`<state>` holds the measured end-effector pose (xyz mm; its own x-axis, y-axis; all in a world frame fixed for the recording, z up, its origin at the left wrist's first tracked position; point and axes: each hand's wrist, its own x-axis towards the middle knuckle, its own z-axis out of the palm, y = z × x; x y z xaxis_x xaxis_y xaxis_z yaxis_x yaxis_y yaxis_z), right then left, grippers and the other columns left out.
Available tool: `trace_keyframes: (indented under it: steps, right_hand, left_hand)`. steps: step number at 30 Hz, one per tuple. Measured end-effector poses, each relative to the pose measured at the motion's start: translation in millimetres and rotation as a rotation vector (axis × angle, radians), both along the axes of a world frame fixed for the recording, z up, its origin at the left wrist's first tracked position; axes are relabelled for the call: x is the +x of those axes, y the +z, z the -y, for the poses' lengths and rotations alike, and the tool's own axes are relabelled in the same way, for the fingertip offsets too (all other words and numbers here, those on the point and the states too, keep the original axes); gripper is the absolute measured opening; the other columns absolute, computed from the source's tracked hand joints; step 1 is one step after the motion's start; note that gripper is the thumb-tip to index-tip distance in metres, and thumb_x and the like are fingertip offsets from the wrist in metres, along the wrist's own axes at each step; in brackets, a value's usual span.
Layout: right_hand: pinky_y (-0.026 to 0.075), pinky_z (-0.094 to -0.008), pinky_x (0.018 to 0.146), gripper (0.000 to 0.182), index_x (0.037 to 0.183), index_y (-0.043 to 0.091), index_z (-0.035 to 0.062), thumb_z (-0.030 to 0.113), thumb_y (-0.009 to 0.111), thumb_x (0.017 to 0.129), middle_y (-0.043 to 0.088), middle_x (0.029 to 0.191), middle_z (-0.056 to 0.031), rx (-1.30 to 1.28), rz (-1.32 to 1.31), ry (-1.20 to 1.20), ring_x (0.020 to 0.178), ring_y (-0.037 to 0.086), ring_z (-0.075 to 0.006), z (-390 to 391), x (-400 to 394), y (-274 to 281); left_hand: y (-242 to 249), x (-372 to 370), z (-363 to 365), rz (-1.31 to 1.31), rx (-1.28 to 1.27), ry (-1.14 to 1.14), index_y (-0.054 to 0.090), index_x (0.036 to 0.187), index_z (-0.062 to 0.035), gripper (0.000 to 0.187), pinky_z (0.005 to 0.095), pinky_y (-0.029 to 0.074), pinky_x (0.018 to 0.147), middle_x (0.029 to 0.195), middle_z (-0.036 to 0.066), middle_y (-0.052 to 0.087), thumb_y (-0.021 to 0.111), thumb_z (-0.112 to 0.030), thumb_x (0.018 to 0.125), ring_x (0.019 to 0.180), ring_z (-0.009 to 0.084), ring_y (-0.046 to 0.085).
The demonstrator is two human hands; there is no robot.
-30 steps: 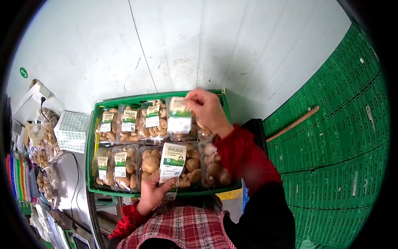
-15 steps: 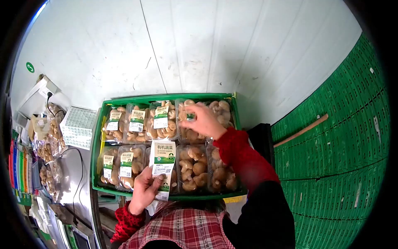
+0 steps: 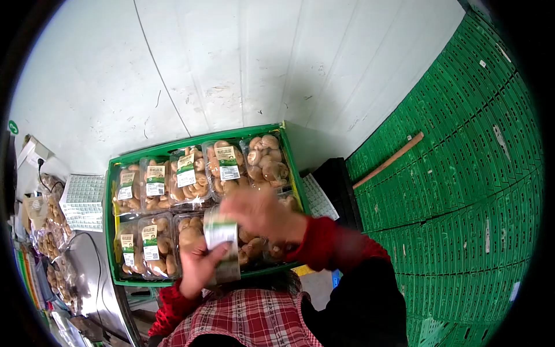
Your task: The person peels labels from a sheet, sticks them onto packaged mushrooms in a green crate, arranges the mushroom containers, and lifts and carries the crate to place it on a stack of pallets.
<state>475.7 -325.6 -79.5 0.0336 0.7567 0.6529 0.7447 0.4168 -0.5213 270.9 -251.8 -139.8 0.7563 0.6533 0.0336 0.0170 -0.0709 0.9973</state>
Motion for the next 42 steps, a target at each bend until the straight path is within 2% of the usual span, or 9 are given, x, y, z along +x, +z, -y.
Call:
trace_keyframes:
  steps: [5,13,18,21,27,32,34,38,42]
  right_hand:
    - [0.048,-0.0283,0.062,0.023,0.095,0.064,0.0062,0.021,0.076,0.081,0.063,0.074,-0.0063,-0.325,-0.514,-0.355,0.066,0.058,-0.0151,-28.9,137.4,-41.5]
    - [0.05,-0.0424,0.077,0.055,0.112,0.058,0.0111,0.033,0.081,0.067,0.062,0.108,-0.0143,-0.548,0.155,-0.73,0.094,0.062,-0.0348,-33.3,142.9,-70.4]
    - [0.051,-0.0389,0.078,0.062,0.118,0.058,0.01,0.036,0.081,0.068,0.059,0.111,-0.012,-0.644,0.237,-0.605,0.09,0.063,-0.0282,-27.3,113.6,-73.1]
    - [0.051,-0.0267,0.072,0.064,0.124,0.058,0.0056,0.02,0.084,0.067,0.059,0.104,-0.0054,-0.606,-0.358,-0.116,0.083,0.059,-0.0133,-11.1,60.4,-24.3]
    - [0.049,-0.0301,0.066,0.025,0.102,0.065,0.0014,0.009,0.071,0.079,0.066,0.089,-0.0115,-0.467,-0.387,0.118,0.074,0.063,-0.0221,35.6,-28.4,-24.4]
    - [0.047,-0.0292,0.052,0.016,0.088,0.068,0.0056,0.01,0.078,0.076,0.065,0.08,-0.0062,-0.17,-0.111,-0.017,0.06,0.062,-0.0183,58.8,-47.8,-18.3]
    - [0.047,-0.0285,0.052,0.012,0.085,0.068,0.0064,0.008,0.077,0.077,0.065,0.076,-0.006,-0.136,0.193,-0.116,0.06,0.061,-0.017,62.9,-38.7,1.9]
    - [0.045,-0.0204,0.059,0.014,0.095,0.063,0.0011,0.002,0.071,0.084,0.063,0.079,0.0015,-0.334,-0.568,-0.306,0.068,0.056,-0.0042,60.8,26.4,33.1]
    - [0.049,-0.0308,0.063,0.043,0.101,0.06,0.0061,0.027,0.083,0.072,0.064,0.08,-0.0062,-0.78,-0.112,-0.332,0.072,0.063,-0.0183,90.5,36.0,-47.0]
  left_hand:
    - [-11.7,-11.6,2.0,-0.11,0.274,-0.184,0.069,0.105,-0.0021,0.019,0.0317,0.049,0.064,0.083,0.014,0.067,0.068,-0.006,0.086,0.07,0.0209,0.063]
    - [17.1,-24.1,-18.2,-0.127,0.328,-0.146,0.063,0.115,-0.0015,0.026,0.0307,0.049,0.066,0.091,0.012,0.062,0.062,-0.002,0.089,0.076,0.0243,0.062]
    - [12.8,-21.6,-20.8,-0.06,0.369,-0.127,0.063,0.114,-0.0024,0.027,0.0314,0.049,0.064,0.089,0.013,0.061,0.063,-0.001,0.088,0.073,0.0283,0.062]
    - [13.0,-21.0,-16.1,-0.121,0.379,-0.169,0.063,0.114,-0.0021,0.027,0.0329,0.05,0.065,0.091,0.013,0.061,0.064,-0.001,0.087,0.076,0.0285,0.063]
    - [19.6,-15.7,-3.8,0.001,0.609,-0.127,0.068,0.102,0.0001,0.029,0.0347,0.048,0.091,0.131,0.022,0.051,0.073,0.003,0.074,0.11,0.0351,0.059]
    - [13.4,-31.1,19.3,0.022,0.17,-0.105,0.069,0.103,-0.0011,0.018,0.0265,0.049,0.064,0.077,0.008,0.066,0.071,-0.001,0.085,0.069,0.0115,0.061]
    - [6.9,-22.6,39.7,0.019,0.132,-0.14,0.069,0.103,0.0001,0.017,0.0264,0.049,0.064,0.078,0.008,0.067,0.07,-0.002,0.086,0.071,0.0111,0.061]
    - [-14.9,-35.3,56.4,-0.091,-0.042,-0.251,0.067,0.103,0.0031,0.016,0.0255,0.049,0.064,0.081,0.005,0.068,0.068,-0.005,0.089,0.072,0.0094,0.059]
    - [-5.1,-51.2,45.9,-0.15,-0.137,-0.338,0.064,0.107,0.0032,0.017,0.0253,0.048,0.063,0.079,0.004,0.063,0.064,-0.007,0.093,0.07,0.0087,0.056]
